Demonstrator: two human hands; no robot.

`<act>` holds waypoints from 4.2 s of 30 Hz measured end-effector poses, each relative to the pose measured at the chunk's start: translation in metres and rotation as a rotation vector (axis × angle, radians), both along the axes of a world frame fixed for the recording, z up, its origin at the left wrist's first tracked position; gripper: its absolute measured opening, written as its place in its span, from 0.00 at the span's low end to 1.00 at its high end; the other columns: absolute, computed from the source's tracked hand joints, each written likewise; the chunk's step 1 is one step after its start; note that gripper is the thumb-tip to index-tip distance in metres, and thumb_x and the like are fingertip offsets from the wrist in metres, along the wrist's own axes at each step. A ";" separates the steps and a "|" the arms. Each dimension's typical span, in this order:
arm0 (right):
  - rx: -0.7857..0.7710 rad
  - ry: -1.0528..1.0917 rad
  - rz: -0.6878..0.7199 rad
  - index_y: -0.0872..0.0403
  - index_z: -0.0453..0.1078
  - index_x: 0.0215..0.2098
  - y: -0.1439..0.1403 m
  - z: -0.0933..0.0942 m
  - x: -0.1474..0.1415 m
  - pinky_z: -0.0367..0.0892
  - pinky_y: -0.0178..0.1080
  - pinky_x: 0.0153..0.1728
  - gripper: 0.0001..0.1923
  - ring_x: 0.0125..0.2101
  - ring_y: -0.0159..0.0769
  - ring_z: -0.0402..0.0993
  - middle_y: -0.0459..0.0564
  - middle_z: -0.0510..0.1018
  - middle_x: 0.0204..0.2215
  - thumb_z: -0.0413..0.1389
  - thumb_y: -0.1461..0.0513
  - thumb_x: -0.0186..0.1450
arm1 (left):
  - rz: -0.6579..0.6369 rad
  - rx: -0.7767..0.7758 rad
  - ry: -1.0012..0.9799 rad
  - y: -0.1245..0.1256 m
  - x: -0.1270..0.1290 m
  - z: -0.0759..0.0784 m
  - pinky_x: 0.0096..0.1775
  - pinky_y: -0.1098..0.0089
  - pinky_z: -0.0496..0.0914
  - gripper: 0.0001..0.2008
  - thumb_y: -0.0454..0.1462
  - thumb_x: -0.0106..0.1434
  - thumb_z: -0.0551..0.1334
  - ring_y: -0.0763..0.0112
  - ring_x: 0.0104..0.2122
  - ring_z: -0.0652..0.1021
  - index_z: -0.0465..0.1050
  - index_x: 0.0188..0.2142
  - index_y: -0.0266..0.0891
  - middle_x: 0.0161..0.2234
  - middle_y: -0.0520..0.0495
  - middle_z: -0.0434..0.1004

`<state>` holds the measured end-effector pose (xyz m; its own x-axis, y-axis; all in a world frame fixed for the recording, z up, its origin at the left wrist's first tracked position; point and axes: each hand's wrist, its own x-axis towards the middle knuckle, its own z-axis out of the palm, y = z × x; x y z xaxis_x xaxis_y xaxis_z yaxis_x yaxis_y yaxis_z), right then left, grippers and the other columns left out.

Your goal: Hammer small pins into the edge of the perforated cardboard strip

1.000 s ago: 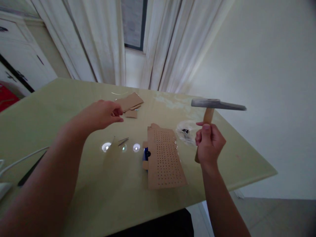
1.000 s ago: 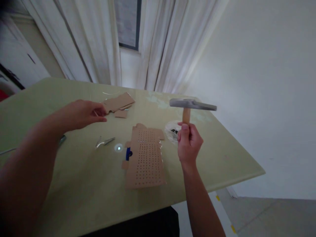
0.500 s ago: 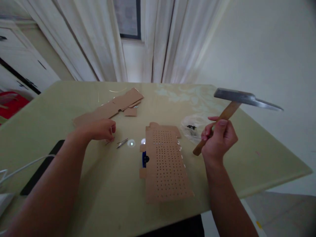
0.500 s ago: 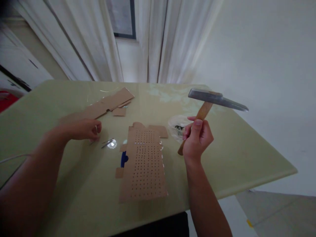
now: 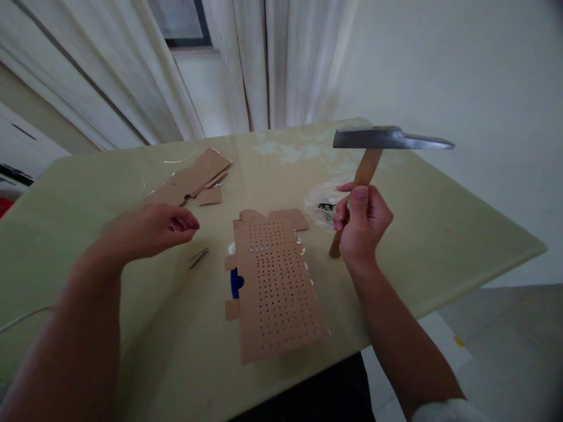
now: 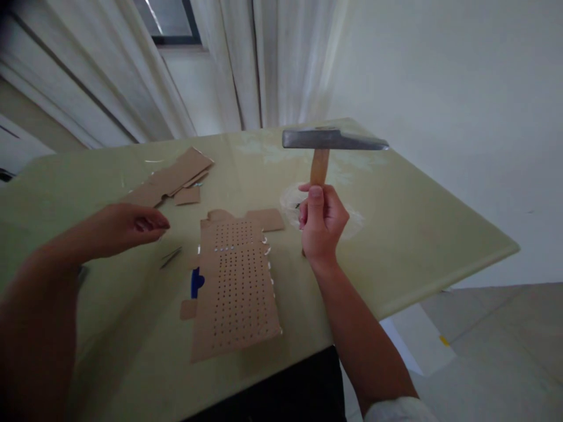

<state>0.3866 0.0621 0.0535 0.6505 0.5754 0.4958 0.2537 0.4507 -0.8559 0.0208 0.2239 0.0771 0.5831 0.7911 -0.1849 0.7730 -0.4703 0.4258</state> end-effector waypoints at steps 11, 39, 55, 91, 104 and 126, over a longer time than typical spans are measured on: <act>0.031 -0.020 0.040 0.52 0.77 0.39 -0.001 0.000 -0.003 0.52 0.32 0.14 0.18 0.14 0.26 0.58 0.36 0.64 0.17 0.58 0.48 0.79 | -0.214 0.006 -0.683 -0.096 0.105 0.024 0.39 0.66 0.78 0.04 0.41 0.74 0.69 0.66 0.38 0.85 0.83 0.44 0.46 0.40 0.50 0.88; 0.015 -0.050 0.038 0.51 0.77 0.40 0.000 -0.002 -0.002 0.55 0.31 0.16 0.20 0.15 0.26 0.58 0.36 0.65 0.18 0.57 0.46 0.80 | -0.268 -0.005 -0.560 -0.096 0.113 0.017 0.36 0.70 0.73 0.07 0.39 0.75 0.64 0.69 0.35 0.81 0.82 0.45 0.43 0.41 0.49 0.87; 0.009 -0.033 0.049 0.52 0.78 0.40 -0.001 -0.002 -0.002 0.55 0.31 0.15 0.20 0.15 0.26 0.59 0.36 0.66 0.18 0.58 0.46 0.79 | -0.282 0.008 -0.588 -0.097 0.114 0.015 0.36 0.72 0.73 0.06 0.38 0.76 0.65 0.72 0.34 0.80 0.82 0.45 0.43 0.41 0.50 0.87; 0.019 -0.064 0.050 0.52 0.79 0.40 0.000 -0.003 -0.002 0.54 0.31 0.15 0.19 0.15 0.25 0.59 0.37 0.66 0.18 0.59 0.46 0.79 | -0.308 0.085 -0.620 -0.100 0.115 0.011 0.37 0.76 0.74 0.05 0.34 0.76 0.65 0.74 0.37 0.82 0.81 0.47 0.42 0.41 0.52 0.86; 0.005 -0.068 0.060 0.52 0.80 0.41 0.000 -0.004 -0.002 0.54 0.31 0.15 0.19 0.15 0.26 0.58 0.37 0.66 0.18 0.59 0.47 0.79 | -0.295 0.051 -0.606 -0.099 0.116 0.009 0.40 0.73 0.75 0.05 0.36 0.77 0.65 0.71 0.40 0.84 0.82 0.47 0.43 0.43 0.50 0.87; -0.006 -0.081 0.049 0.51 0.79 0.41 -0.001 -0.004 -0.002 0.54 0.31 0.16 0.20 0.15 0.26 0.59 0.37 0.66 0.18 0.59 0.46 0.79 | -0.299 0.068 -0.594 -0.101 0.116 0.010 0.35 0.74 0.74 0.05 0.36 0.76 0.65 0.73 0.33 0.80 0.82 0.46 0.42 0.38 0.50 0.85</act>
